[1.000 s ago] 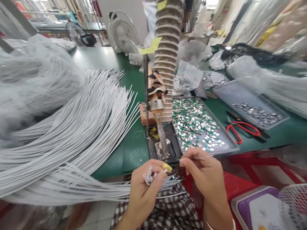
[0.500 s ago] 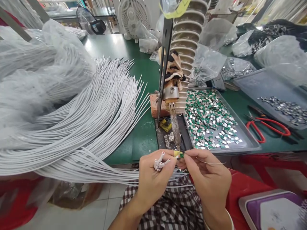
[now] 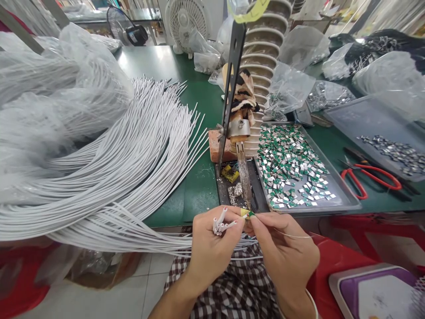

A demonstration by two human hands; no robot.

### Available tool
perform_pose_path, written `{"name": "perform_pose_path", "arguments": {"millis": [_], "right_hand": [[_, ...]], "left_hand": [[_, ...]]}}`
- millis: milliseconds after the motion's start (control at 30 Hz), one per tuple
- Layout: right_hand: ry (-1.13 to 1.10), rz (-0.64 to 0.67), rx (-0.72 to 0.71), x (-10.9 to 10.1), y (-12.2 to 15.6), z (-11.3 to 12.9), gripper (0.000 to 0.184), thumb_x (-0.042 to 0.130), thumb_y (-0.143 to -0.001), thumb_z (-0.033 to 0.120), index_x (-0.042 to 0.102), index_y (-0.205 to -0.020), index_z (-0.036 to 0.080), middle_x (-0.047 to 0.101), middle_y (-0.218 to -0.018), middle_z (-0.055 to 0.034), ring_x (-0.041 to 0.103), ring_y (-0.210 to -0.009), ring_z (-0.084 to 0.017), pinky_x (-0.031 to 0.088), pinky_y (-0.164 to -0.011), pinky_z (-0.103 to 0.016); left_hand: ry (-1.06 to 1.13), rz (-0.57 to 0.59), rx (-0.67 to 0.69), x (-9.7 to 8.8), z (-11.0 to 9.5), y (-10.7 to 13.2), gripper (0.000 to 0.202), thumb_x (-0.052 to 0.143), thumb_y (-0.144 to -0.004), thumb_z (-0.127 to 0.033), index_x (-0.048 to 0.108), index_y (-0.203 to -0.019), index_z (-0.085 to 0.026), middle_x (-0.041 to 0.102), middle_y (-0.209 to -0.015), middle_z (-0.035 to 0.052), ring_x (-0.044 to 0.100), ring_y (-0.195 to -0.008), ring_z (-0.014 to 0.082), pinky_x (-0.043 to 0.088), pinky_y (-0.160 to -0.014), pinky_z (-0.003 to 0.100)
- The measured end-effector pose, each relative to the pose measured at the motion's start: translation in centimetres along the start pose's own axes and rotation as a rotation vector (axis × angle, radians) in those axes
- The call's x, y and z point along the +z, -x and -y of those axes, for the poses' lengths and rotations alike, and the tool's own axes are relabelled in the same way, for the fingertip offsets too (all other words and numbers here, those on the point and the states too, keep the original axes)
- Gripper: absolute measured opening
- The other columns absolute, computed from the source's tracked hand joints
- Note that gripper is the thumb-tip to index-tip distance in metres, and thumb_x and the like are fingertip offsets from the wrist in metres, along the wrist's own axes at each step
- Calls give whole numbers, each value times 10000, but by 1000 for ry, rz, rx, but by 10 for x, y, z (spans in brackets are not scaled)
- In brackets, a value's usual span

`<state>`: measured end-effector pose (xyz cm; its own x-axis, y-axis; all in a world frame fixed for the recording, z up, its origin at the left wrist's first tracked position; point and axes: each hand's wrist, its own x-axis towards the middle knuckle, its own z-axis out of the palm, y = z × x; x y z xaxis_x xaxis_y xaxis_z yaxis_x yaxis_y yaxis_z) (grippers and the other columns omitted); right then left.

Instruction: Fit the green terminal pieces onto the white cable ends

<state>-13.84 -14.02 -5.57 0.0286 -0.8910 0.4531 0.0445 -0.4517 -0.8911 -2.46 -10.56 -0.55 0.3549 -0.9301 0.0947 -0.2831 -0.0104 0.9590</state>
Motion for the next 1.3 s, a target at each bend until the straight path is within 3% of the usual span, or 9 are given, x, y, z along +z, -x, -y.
{"name": "perform_pose_path", "arguments": {"millis": [167, 333, 433, 533, 667, 933, 1067, 1167, 1300], "right_hand": [[44, 20, -39, -4, 0, 5, 217, 614, -795, -1, 628, -915, 179, 642, -775, 52, 628, -669, 3, 548, -634, -68], [282, -13, -103, -10, -3, 6, 272, 455, -915, 48, 613, -1111, 151, 693, -911, 6, 666, -783, 14, 535, -769, -41], [261, -85, -189, -11, -8, 6, 184, 561, -856, 26, 637, -983, 135, 700, -904, 3, 681, -811, -28, 563, -788, -113], [276, -57, -339, -9, -15, 9, 197, 655, -778, 2, 670, -931, 126, 696, -953, -29, 677, -921, -76, 579, -837, -192], [350, -39, -398, -8, -22, 15, 263, 689, -744, -11, 680, -961, 138, 681, -960, -37, 656, -927, -54, 571, -853, -175], [279, -1, -353, -10, -20, 16, 303, 692, -720, -34, 680, -968, 141, 677, -996, -35, 657, -951, -70, 571, -865, -196], [149, 69, -271, -14, -17, 13, 219, 580, -817, 1, 646, -973, 139, 647, -999, -39, 642, -966, -75, 553, -856, -223], [161, 123, -133, -16, -17, 10, 158, 485, -894, 61, 609, -864, 154, 608, -810, 4, 593, -784, -24, 495, -740, -162], [289, 181, -47, -16, -20, 7, 109, 560, -875, 99, 587, -789, 159, 550, -642, 46, 489, -589, -3, 403, -580, -126]], "left_hand": [[-23, 3, 17, 0, -4, -1, 186, 578, -806, -99, 651, -637, -120, 729, -789, -13, 686, -748, 36, 515, -709, 72], [19, -18, 42, 0, -2, -2, 194, 579, -821, -109, 649, -641, -130, 727, -797, -36, 665, -746, 3, 485, -714, 39], [9, -22, 55, -1, -4, -4, 200, 591, -815, -120, 639, -621, -123, 721, -779, -34, 646, -708, 1, 472, -673, 42], [-27, -16, 68, -2, -9, -9, 200, 587, -802, -106, 642, -611, -112, 721, -759, -19, 650, -690, 14, 478, -663, 54], [-30, -31, 79, -1, -14, -14, 197, 585, -791, -99, 644, -603, -105, 724, -758, -6, 645, -661, 23, 479, -645, 66], [50, -26, 56, -2, -12, -10, 198, 590, -811, -112, 640, -620, -112, 715, -757, -14, 658, -722, 22, 494, -703, 62], [36, -13, 37, -4, -8, -6, 193, 582, -812, -93, 635, -627, -116, 717, -778, -21, 660, -738, 13, 487, -709, 53], [-12, 19, 51, -5, -5, -7, 175, 589, -823, -112, 641, -656, -120, 706, -798, -15, 646, -754, 14, 481, -715, 66], [-146, 155, 70, -8, -3, -10, 142, 614, -829, -153, 657, -695, -137, 629, -745, 1, 594, -858, 44, 450, -742, 91]]}}
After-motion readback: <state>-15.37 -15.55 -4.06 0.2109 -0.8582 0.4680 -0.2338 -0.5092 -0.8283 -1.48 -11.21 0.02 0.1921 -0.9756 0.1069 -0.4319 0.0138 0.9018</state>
